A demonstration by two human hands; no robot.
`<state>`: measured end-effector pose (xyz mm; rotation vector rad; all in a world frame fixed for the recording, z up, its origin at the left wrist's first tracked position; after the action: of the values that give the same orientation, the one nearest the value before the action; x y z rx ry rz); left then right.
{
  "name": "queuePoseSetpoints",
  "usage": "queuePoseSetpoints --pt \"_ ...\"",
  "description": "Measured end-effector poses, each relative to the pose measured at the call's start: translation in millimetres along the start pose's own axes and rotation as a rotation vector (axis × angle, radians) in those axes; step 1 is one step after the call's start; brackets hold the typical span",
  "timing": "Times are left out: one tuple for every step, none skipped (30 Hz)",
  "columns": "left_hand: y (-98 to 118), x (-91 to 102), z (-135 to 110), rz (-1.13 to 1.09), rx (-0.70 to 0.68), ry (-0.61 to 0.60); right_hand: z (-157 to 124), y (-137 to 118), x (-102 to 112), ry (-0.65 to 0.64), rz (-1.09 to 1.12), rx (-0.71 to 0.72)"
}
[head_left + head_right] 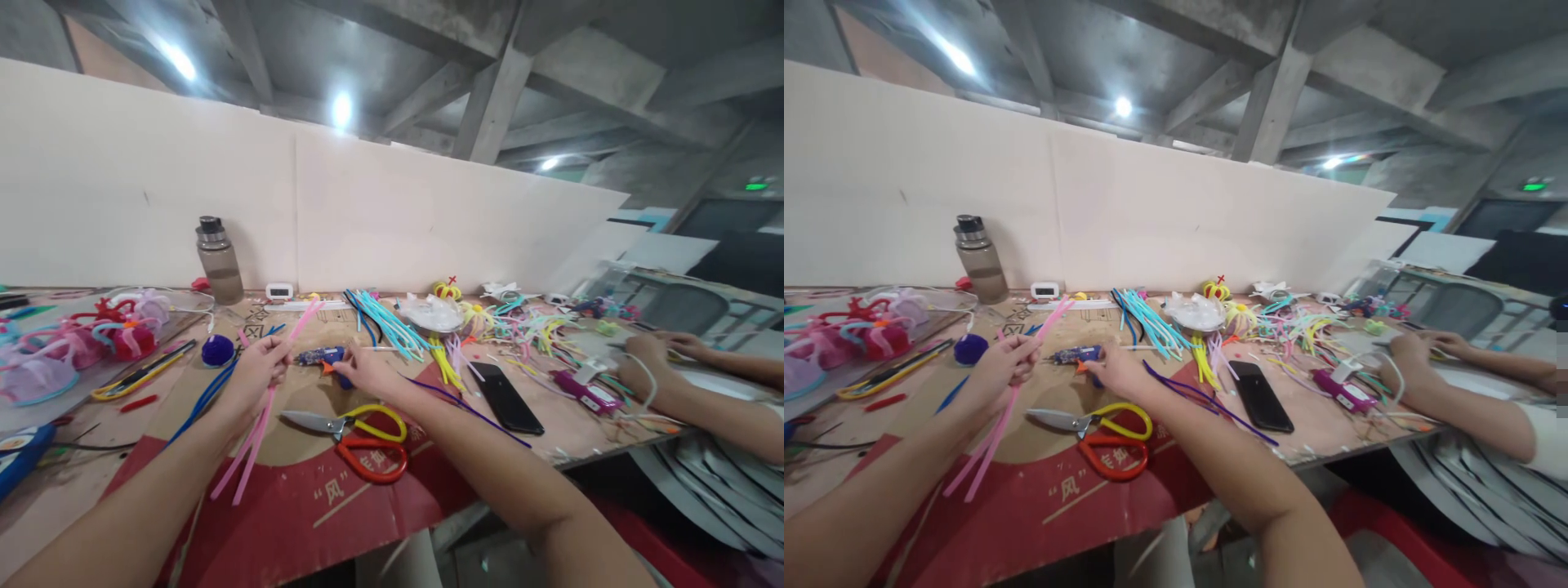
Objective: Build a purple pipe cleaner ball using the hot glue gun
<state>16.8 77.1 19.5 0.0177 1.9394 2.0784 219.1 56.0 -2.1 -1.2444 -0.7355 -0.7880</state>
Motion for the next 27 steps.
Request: queuePoseSetpoints --pt "0 0.0 0 0.004 -0.002 0.005 -5 -4 -6 -0.012 -0.028 0.019" --pt "0 -0.2 0 0.01 -0.002 0.006 -8 -7 -9 0.008 -0.061 0.05" --pt "-1 -0.2 0 0.016 -0.003 0.007 -10 -8 -13 0.007 -0.092 0.066" --pt "-1 -0.1 1 0.022 -0.003 0.006 -11 -9 -15 0.01 -0.111 0.075" --pt "-1 0.2 1 0.026 -0.005 0.006 -11 -8 -17 0.011 -0.122 0.076" --pt "-2 0.9 1 0.029 -0.007 0.008 -9 -8 -18 0.009 -0.124 0.07" --pt "-2 1.8 2 0.032 -0.009 0.012 -8 -7 -19 0.011 -0.121 0.062" --pt "-3 2.6 2 0.036 -0.012 0.015 -6 -7 -19 0.017 -0.119 0.055" --pt "-3 3.3 3 0.039 -0.015 0.013 -5 -7 -19 0.024 -0.12 0.048" --pt "-4 3.6 3 0.044 -0.014 0.006 -3 -7 -19 0.029 -0.124 0.04" --pt "-5 3.8 4 0.049 -0.011 -0.004 -2 -8 -19 0.031 -0.128 0.032" --pt "-6 3.9 4 0.054 -0.008 -0.014 -1 -8 -19 0.03 -0.133 0.024" --pt "-8 4.0 4 0.06 -0.006 -0.022 0 -9 -19 0.026 -0.138 0.014" --pt "-9 4.1 4 0.066 -0.004 -0.027 1 -10 -20 0.021 -0.141 0.004" --pt "-10 4.3 5 0.071 -0.004 -0.028 2 -10 -20 0.016 -0.144 -0.005" --pt "-11 4.6 5 0.076 -0.004 -0.026 3 -11 -20 0.012 -0.144 -0.014" --pt "-12 4.8 5 0.079 -0.005 -0.025 4 -11 -21 0.011 -0.142 -0.022" --pt "-12 4.7 5 0.082 -0.006 -0.026 4 -11 -21 0.013 -0.138 -0.029" --pt "-13 4.5 5 0.085 -0.008 -0.028 5 -11 -21 0.017 -0.134 -0.035" --pt "-13 4.3 5 0.091 -0.011 -0.029 5 -11 -21 0.022 -0.13 -0.04" --pt "-13 3.7 5 0.103 -0.014 -0.034 5 -11 -21 0.026 -0.126 -0.045" --pt "-13 2.9 4 0.117 -0.016 -0.04 5 -10 -21 0.029 -0.122 -0.049" --pt "-13 2.1 4 0.13 -0.017 -0.046 6 -10 -21 0.032 -0.118 -0.054" --pt "-13 1.3 3 0.139 -0.014 -0.05 6 -9 -21 0.035 -0.114 -0.057" --pt "-13 0.7 2 0.145 -0.011 -0.051 6 -9 -22 0.037 -0.11 -0.059" --pt "-13 0.1 2 0.145 -0.008 -0.053 6 -9 -22 0.038 -0.104 -0.06" --pt "-13 -0.2 1 0.142 -0.006 -0.053 7 -9 -22 0.038 -0.099 -0.06"
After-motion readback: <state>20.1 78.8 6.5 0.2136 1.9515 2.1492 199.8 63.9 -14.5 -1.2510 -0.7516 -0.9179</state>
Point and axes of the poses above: each hand's wrist, its own z-axis towards the middle knuckle, its own x-axis out of the back of the hand, y = z × x, the point moved 5 cm from there along z, towards the middle knuckle, and after that the axes turned 4 degrees about z, right-handed, at the moved point
